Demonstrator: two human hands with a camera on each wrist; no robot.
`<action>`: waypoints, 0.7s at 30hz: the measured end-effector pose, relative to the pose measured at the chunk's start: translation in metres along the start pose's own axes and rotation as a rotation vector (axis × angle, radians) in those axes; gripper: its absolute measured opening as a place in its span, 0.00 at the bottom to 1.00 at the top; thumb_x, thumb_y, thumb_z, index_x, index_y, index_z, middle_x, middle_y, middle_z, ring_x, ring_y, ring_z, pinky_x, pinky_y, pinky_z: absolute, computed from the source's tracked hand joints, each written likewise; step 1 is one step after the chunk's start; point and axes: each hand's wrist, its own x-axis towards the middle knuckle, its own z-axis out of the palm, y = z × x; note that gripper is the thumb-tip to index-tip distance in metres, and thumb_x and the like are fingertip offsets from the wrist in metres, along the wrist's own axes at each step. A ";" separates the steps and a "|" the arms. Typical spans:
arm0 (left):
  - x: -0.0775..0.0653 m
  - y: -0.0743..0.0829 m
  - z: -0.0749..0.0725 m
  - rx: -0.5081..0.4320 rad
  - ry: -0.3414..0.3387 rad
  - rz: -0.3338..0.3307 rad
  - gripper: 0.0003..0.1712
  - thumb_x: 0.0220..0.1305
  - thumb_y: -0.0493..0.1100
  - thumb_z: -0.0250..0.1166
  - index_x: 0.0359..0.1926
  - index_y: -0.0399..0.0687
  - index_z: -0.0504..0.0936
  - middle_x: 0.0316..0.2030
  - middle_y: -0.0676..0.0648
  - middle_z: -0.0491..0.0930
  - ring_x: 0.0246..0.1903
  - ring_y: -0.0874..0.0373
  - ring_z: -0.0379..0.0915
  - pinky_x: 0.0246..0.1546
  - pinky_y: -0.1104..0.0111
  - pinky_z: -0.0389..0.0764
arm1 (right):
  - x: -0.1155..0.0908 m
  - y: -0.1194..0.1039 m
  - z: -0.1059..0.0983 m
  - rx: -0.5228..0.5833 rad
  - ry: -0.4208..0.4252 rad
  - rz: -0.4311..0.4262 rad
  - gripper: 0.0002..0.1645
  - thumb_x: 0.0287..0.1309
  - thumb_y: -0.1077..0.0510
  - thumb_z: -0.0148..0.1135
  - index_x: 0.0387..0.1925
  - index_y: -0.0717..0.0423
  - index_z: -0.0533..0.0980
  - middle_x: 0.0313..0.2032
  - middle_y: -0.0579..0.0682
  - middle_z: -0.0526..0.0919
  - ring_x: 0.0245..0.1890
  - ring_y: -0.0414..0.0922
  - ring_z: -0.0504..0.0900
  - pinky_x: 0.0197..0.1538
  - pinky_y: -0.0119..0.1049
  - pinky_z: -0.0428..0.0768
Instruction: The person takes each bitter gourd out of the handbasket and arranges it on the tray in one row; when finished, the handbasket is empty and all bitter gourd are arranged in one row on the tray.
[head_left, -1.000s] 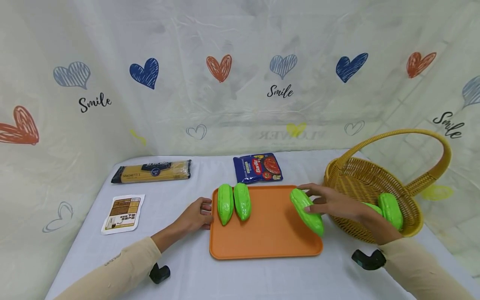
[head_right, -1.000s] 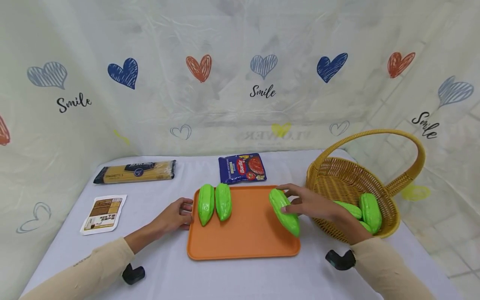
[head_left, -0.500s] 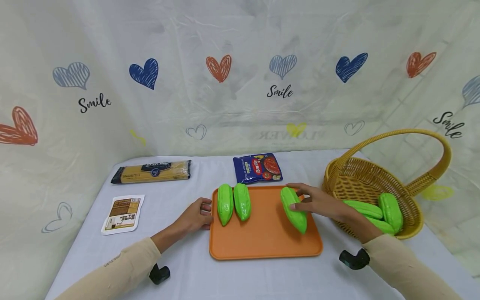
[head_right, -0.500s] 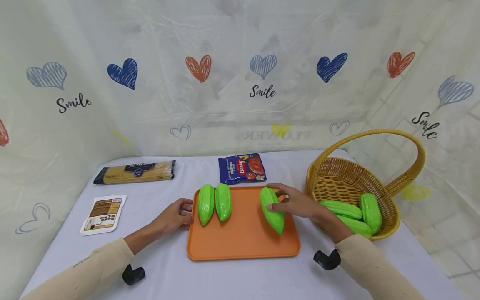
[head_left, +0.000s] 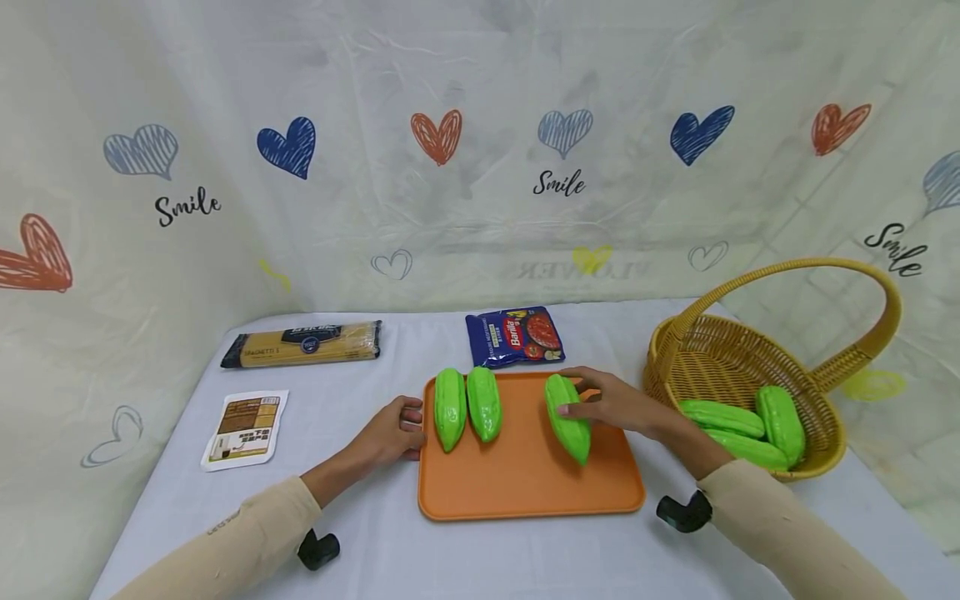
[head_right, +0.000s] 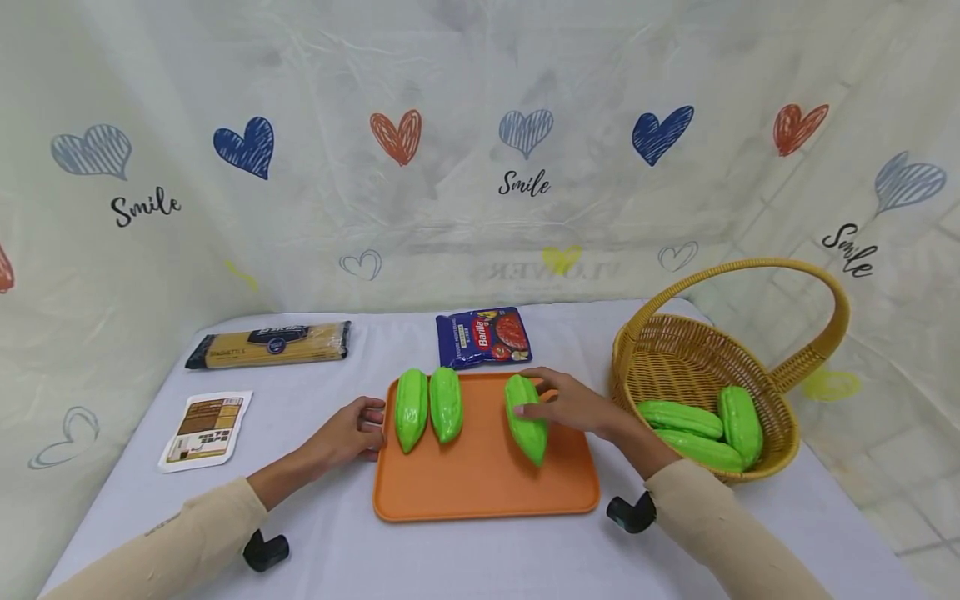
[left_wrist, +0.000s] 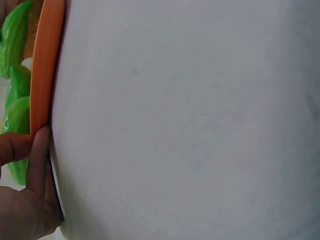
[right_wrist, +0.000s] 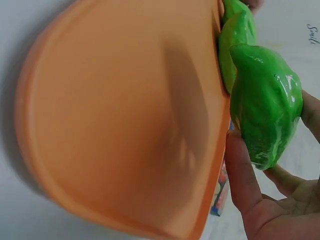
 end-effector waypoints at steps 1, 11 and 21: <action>0.000 0.000 0.000 -0.002 0.001 0.000 0.37 0.55 0.29 0.66 0.67 0.38 0.67 0.53 0.40 0.72 0.48 0.50 0.77 0.37 0.64 0.90 | 0.002 0.000 0.001 0.002 0.000 0.004 0.46 0.60 0.43 0.69 0.74 0.50 0.62 0.62 0.63 0.71 0.59 0.55 0.74 0.50 0.43 0.86; -0.001 -0.001 0.000 -0.020 -0.002 0.003 0.37 0.55 0.29 0.65 0.67 0.38 0.67 0.53 0.40 0.72 0.48 0.51 0.76 0.37 0.63 0.90 | 0.015 -0.006 0.012 0.028 -0.024 -0.014 0.47 0.60 0.44 0.69 0.75 0.54 0.60 0.62 0.65 0.71 0.58 0.56 0.76 0.51 0.44 0.86; -0.001 -0.001 0.000 -0.012 -0.009 0.009 0.37 0.55 0.30 0.66 0.67 0.38 0.67 0.54 0.40 0.71 0.49 0.50 0.76 0.38 0.63 0.90 | 0.029 -0.011 0.019 -0.030 0.025 0.006 0.48 0.57 0.41 0.70 0.74 0.51 0.62 0.63 0.62 0.73 0.58 0.54 0.76 0.51 0.43 0.86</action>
